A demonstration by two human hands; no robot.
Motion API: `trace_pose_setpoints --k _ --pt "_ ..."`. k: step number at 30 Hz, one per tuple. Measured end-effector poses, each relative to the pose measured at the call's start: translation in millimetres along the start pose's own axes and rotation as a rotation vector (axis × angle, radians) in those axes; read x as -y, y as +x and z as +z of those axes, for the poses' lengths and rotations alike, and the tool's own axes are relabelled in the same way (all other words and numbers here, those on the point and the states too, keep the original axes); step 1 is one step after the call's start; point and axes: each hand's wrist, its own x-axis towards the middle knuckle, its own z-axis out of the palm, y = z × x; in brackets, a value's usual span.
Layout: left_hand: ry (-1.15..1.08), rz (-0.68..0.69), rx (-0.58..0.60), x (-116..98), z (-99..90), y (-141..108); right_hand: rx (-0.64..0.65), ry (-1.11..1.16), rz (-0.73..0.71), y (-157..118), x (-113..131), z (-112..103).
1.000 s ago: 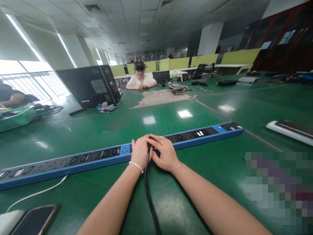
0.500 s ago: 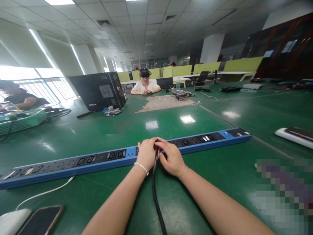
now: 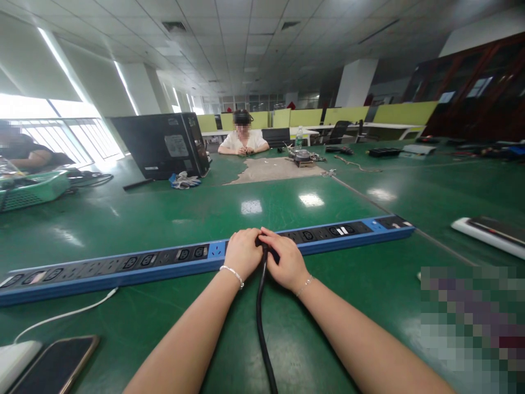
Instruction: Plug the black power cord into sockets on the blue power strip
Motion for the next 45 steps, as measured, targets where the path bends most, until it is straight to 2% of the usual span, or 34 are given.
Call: trace_pose_setpoints --k 6,14,18,25,29,32,40,45 --pt "0.043 0.055 0.028 6 -1.4 -6 -0.018 -0.032 0.003 0 0 2" --pt "0.192 0.186 -0.071 8 12.4 -20 0.01 -0.072 0.012 2 0 3" --pt "0.19 0.17 -0.076 9 14.3 -18 0.005 -0.114 0.013 3 -1 4" --pt "0.193 0.13 -0.101 9 18.4 -17 -0.139 -0.251 -0.026 9 4 14" --pt "0.222 0.106 -0.119 8 20.0 -18 -0.103 -0.294 -0.049 16 3 17" --pt "0.241 0.108 -0.122 7 19.1 -17 -0.049 -0.311 0.006 20 1 19" --pt "0.259 0.126 -0.114 8 19.6 -16 -0.027 -0.411 0.234 19 4 23" --pt "0.259 0.138 -0.115 8 19.1 -16 0.01 -0.411 0.264 19 6 21"
